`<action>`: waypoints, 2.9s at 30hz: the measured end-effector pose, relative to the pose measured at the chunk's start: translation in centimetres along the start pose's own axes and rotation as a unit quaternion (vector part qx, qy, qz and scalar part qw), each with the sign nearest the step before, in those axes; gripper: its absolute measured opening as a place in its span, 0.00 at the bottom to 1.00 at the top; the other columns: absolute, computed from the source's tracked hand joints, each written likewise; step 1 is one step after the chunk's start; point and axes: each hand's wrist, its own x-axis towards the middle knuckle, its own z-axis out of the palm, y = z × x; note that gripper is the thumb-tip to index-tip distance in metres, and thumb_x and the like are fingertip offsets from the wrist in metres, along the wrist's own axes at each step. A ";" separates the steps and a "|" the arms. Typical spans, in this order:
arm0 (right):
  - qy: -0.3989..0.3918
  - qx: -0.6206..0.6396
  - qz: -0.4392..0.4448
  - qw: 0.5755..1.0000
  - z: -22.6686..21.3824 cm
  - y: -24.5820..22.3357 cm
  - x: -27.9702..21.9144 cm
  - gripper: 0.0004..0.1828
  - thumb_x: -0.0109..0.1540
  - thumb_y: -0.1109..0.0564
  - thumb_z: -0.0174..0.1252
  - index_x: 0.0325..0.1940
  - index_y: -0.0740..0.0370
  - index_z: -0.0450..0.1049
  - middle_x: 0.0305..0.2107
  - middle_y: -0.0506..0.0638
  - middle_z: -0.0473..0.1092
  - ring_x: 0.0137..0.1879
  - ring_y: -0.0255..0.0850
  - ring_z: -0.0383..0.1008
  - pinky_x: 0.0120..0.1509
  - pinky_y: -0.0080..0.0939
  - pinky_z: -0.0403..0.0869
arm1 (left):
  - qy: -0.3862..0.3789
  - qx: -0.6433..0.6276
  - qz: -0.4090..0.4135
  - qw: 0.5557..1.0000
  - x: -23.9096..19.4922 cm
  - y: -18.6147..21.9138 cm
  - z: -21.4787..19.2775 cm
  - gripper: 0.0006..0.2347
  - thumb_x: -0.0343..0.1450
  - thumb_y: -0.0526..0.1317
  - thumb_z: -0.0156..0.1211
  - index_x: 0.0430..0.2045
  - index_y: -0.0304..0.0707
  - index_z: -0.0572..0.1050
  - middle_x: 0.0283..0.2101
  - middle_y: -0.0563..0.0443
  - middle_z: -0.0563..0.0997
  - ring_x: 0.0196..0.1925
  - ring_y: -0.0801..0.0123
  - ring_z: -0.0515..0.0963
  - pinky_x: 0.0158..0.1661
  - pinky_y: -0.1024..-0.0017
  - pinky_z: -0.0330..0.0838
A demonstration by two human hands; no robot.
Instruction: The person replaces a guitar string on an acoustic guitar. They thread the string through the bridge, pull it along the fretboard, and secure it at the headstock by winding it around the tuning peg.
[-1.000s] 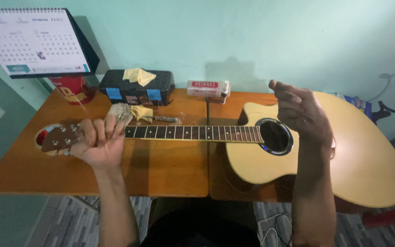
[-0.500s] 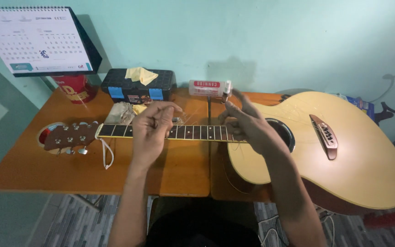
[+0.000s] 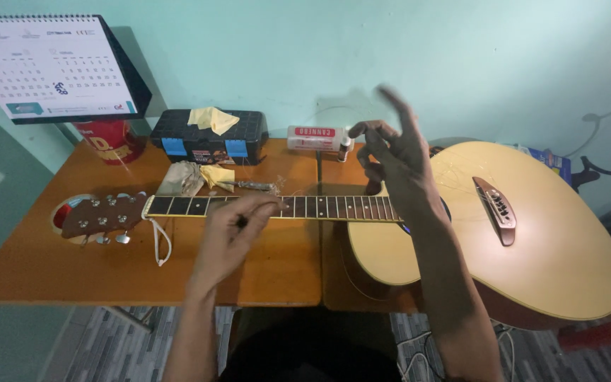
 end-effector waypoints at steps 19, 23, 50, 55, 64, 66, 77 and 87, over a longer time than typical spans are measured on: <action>-0.014 0.013 -0.022 1.000 4.6 3.3 -0.8 0.29 0.68 0.68 0.52 0.71 0.59 0.51 0.30 0.57 0.75 0.26 0.35 0.66 0.33 0.32 0.70 | 0.040 0.610 -0.073 0.788 -2.6 0.4 5.4 0.35 0.64 0.62 0.64 0.66 0.57 0.64 0.68 0.47 0.64 0.74 0.37 0.54 0.52 0.34 0.56; -0.007 -0.069 0.006 0.998 5.1 2.6 -0.9 0.28 0.67 0.71 0.50 0.70 0.61 0.55 0.28 0.55 0.75 0.24 0.34 0.61 0.33 0.33 0.66 | -0.053 0.637 -0.132 0.758 -2.3 2.8 5.8 0.46 0.58 0.41 0.68 0.74 0.54 0.48 0.77 0.41 0.48 0.72 0.41 0.59 0.43 0.47 0.75; 0.028 -0.070 0.104 0.992 1.8 4.0 1.3 0.18 0.70 0.63 0.47 0.64 0.68 0.67 0.37 0.55 0.71 0.23 0.28 0.63 0.24 0.25 0.63 | 0.197 -0.143 -0.084 0.966 0.6 4.0 -4.2 0.09 0.76 0.31 0.52 0.44 0.31 0.80 0.19 0.47 0.72 0.17 0.81 0.63 0.21 0.85 0.57; -0.052 -0.169 0.015 0.984 4.5 9.1 5.0 0.13 0.67 0.64 0.53 0.56 0.65 0.75 0.39 0.56 0.78 0.34 0.37 0.78 0.32 0.31 0.76 | 0.329 -0.143 0.038 0.933 2.5 3.0 -5.2 0.07 0.81 0.35 0.54 0.48 0.39 0.79 0.29 0.52 0.77 0.21 0.83 0.66 0.21 0.86 0.58; -0.181 -0.397 -0.108 0.893 14.6 21.4 10.6 0.12 0.59 0.68 0.56 0.40 0.59 0.83 0.33 0.55 0.82 0.44 0.55 0.79 0.59 0.63 0.63 | 0.390 0.071 0.208 0.894 7.8 -2.0 -3.3 0.09 0.83 0.38 0.47 0.48 0.35 0.76 0.29 0.49 0.78 0.28 0.71 0.75 0.30 0.81 0.65; -0.227 -0.373 -0.119 0.892 15.3 23.1 11.0 0.09 0.58 0.63 0.56 0.38 0.66 0.80 0.33 0.66 0.78 0.46 0.64 0.79 0.55 0.70 0.70 | 0.372 0.071 0.192 0.905 8.3 -4.2 -3.3 0.09 0.82 0.35 0.47 0.48 0.34 0.78 0.28 0.50 0.79 0.28 0.71 0.76 0.31 0.84 0.65; -0.154 -0.535 0.228 0.799 4.8 40.4 18.7 0.13 0.54 0.52 0.70 0.42 0.48 0.83 0.49 0.60 0.74 0.54 0.60 0.79 0.56 0.62 0.79 | 0.386 0.059 -0.008 0.921 5.5 -13.8 -3.4 0.09 0.80 0.33 0.48 0.44 0.30 0.78 0.26 0.44 0.80 0.31 0.68 0.81 0.33 0.72 0.72; -0.197 -0.594 0.171 0.761 8.3 37.3 19.4 0.11 0.61 0.51 0.66 0.41 0.59 0.80 0.33 0.53 0.78 0.41 0.47 0.82 0.42 0.47 0.80 | 0.331 0.036 -0.073 0.940 3.5 -15.7 -4.0 0.10 0.80 0.32 0.46 0.44 0.31 0.79 0.25 0.44 0.81 0.28 0.64 0.81 0.32 0.71 0.72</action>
